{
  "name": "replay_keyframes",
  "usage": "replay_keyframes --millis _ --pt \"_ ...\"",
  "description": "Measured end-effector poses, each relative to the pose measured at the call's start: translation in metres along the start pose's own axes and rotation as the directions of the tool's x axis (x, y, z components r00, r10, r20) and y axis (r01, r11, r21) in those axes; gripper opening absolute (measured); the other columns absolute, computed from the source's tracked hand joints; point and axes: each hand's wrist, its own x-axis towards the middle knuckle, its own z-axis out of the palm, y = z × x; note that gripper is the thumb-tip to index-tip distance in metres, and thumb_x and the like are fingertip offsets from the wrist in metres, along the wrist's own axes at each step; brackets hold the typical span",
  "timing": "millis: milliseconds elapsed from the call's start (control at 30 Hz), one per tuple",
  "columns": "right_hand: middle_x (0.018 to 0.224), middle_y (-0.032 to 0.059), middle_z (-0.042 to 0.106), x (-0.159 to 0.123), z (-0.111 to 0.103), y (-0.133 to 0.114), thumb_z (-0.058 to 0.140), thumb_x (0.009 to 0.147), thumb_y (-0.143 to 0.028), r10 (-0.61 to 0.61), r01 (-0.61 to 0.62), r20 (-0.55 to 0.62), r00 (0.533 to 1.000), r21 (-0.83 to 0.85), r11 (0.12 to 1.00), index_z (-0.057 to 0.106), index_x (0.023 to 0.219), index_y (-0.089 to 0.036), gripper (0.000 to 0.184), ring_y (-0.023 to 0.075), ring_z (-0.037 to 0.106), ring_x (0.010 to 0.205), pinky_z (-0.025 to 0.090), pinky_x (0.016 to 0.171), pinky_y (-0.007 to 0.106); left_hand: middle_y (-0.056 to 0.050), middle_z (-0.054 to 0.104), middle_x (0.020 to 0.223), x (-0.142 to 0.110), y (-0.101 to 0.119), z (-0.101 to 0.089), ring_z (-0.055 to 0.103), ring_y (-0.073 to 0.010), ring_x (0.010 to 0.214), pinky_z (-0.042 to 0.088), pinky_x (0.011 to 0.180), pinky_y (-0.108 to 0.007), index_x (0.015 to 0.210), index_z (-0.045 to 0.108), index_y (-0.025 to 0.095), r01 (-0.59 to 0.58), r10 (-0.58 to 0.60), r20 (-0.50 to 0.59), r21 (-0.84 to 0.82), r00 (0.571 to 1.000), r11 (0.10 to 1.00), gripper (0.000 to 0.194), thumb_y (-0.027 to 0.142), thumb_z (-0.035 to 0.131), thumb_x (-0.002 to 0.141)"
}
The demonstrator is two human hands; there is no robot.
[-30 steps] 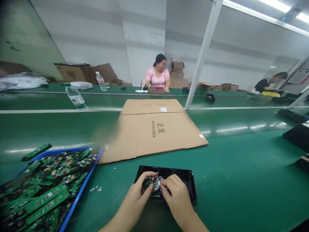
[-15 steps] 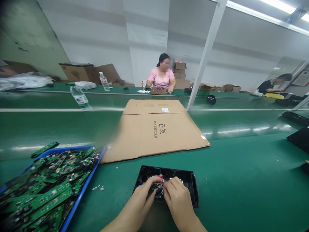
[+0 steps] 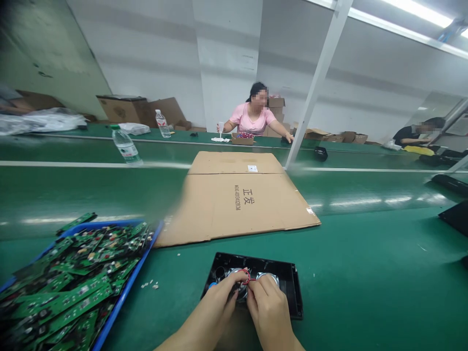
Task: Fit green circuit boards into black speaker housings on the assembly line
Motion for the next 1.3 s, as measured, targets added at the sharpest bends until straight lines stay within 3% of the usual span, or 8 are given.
replay_keyframes --millis 200,467,733,833,933,1067,1300 --pt "0.075 0.0052 0.064 -0.006 0.010 -0.009 0.042 0.099 -0.012 0.019 -0.021 -0.036 0.999 -0.061 0.998 0.064 0.088 -0.021 0.026 0.0198 0.064 0.064 0.055 0.053 0.034 -0.006 0.077 0.110 0.001 0.007 -0.004 0.072 -0.0199 0.103 0.055 0.091 -0.027 0.111 0.065 0.023 0.092 -0.094 -0.027 -0.065 0.995 0.994 0.034 0.012 0.039 0.092" --pt "0.071 0.0037 0.068 0.005 -0.006 0.000 0.050 0.099 -0.018 -0.025 0.024 0.036 0.999 0.029 0.999 0.071 0.108 -0.034 0.027 0.0166 0.068 0.063 0.048 0.046 0.031 -0.003 0.075 0.099 0.000 0.001 0.003 0.071 -0.0177 0.091 0.053 0.084 -0.024 0.098 0.061 0.024 0.037 -0.042 -0.070 -0.076 0.997 0.996 0.024 0.011 0.043 0.089" --pt "0.065 0.0024 0.063 0.004 -0.008 -0.001 0.059 0.098 -0.026 0.021 -0.023 -0.044 0.999 -0.041 0.999 0.065 0.085 -0.029 0.015 0.0141 0.063 0.056 0.049 0.044 0.029 -0.002 0.073 0.097 0.002 0.007 -0.004 0.067 -0.0173 0.087 0.049 0.080 -0.024 0.094 0.058 0.024 0.062 -0.063 -0.014 -0.086 0.998 0.994 0.023 0.010 0.040 0.090" --pt "0.093 0.0063 0.071 0.005 -0.008 -0.001 0.051 0.103 -0.032 0.033 -0.036 -0.069 0.997 -0.046 0.998 0.066 0.102 -0.028 0.016 0.0224 0.070 0.081 0.063 0.064 0.032 -0.002 0.071 0.092 0.002 0.009 -0.009 0.065 -0.0175 0.082 0.047 0.076 -0.025 0.093 0.058 0.023 0.104 -0.103 0.034 -0.059 0.994 0.993 0.022 0.011 0.040 0.090" --pt "0.113 0.0060 0.070 0.005 -0.004 0.000 0.038 0.108 -0.028 -0.038 0.038 0.019 0.999 -0.042 0.998 0.059 0.123 -0.025 0.026 0.0244 0.069 0.098 0.066 0.079 0.038 0.000 0.068 0.086 0.001 0.006 -0.010 0.062 -0.0173 0.078 0.047 0.072 -0.025 0.094 0.058 0.024 0.141 -0.137 0.054 -0.071 0.989 0.987 0.021 0.012 0.041 0.090" --pt "0.108 0.0026 0.071 0.000 0.000 0.001 0.037 0.108 -0.029 -0.008 0.010 0.058 0.998 -0.048 0.999 0.055 0.125 -0.025 0.025 0.0216 0.070 0.092 0.065 0.075 0.036 0.002 0.065 0.081 0.001 -0.001 -0.005 0.061 -0.0164 0.074 0.048 0.070 -0.024 0.094 0.058 0.025 0.129 -0.125 0.042 -0.109 0.991 0.986 0.022 0.010 0.043 0.088" --pt "0.103 0.0025 0.069 -0.006 0.005 -0.008 0.040 0.104 -0.022 0.090 -0.091 0.045 0.995 0.018 0.996 0.056 0.121 -0.027 0.023 0.0208 0.067 0.089 0.061 0.072 0.034 -0.002 0.066 0.095 0.001 -0.004 0.000 0.065 -0.0163 0.081 0.057 0.070 -0.023 0.092 0.058 0.024 0.205 -0.190 0.080 -0.258 0.978 0.944 0.017 0.017 0.043 0.092"
